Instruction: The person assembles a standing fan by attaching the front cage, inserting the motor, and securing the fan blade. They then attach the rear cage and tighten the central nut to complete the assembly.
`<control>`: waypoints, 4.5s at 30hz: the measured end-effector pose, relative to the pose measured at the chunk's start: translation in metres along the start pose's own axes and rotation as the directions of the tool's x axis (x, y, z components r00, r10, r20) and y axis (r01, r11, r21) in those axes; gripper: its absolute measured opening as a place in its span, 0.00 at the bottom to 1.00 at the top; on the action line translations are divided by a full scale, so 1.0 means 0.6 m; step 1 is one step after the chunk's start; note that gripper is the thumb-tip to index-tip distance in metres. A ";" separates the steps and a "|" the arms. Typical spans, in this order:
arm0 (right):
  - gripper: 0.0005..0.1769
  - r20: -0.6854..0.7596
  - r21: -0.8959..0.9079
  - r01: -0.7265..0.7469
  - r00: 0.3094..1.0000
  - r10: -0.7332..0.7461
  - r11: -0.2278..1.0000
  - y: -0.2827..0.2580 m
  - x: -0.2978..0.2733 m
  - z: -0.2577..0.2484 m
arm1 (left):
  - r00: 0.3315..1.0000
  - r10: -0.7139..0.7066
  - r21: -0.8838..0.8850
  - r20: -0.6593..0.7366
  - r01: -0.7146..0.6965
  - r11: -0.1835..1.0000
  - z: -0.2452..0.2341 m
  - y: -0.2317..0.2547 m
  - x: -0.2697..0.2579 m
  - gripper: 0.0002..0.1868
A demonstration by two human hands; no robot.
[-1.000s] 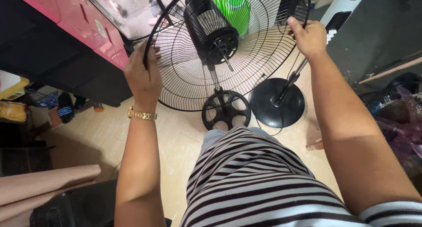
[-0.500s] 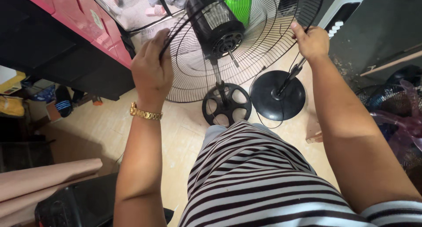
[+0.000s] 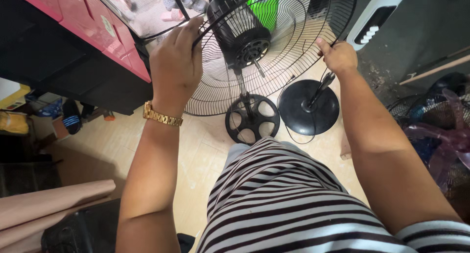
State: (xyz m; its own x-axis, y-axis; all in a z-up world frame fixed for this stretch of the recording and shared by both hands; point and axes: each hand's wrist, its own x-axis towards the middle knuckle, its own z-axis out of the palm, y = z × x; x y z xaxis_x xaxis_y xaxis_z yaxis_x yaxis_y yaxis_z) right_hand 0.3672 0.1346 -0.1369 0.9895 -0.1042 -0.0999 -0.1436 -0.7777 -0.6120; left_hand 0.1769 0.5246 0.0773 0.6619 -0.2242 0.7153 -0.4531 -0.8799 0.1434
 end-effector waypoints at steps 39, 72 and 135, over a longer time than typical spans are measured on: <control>0.43 0.126 -0.090 -0.047 0.990 0.058 0.995 0.015 0.053 0.057 | 0.999 -0.005 0.045 0.051 0.003 0.999 -0.003 0.019 0.039 0.23; 0.38 0.319 0.925 -0.348 0.929 -0.185 -0.153 -0.163 -0.218 0.091 | 0.986 -0.166 0.039 0.025 0.165 0.986 0.020 0.033 0.028 0.25; 0.09 0.145 0.968 -0.150 0.989 0.039 0.203 -0.253 -0.187 0.181 | 0.985 -0.171 -0.037 0.024 0.172 0.984 0.008 0.038 0.043 0.25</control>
State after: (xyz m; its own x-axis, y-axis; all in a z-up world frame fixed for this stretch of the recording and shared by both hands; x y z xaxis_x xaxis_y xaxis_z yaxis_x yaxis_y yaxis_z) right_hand 0.2767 0.3319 -0.1181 0.9708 -0.0434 -0.2360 -0.1906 0.4578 -0.8684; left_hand 0.1865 0.4969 0.0955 0.7441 -0.0804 0.6632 -0.3543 -0.8892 0.2896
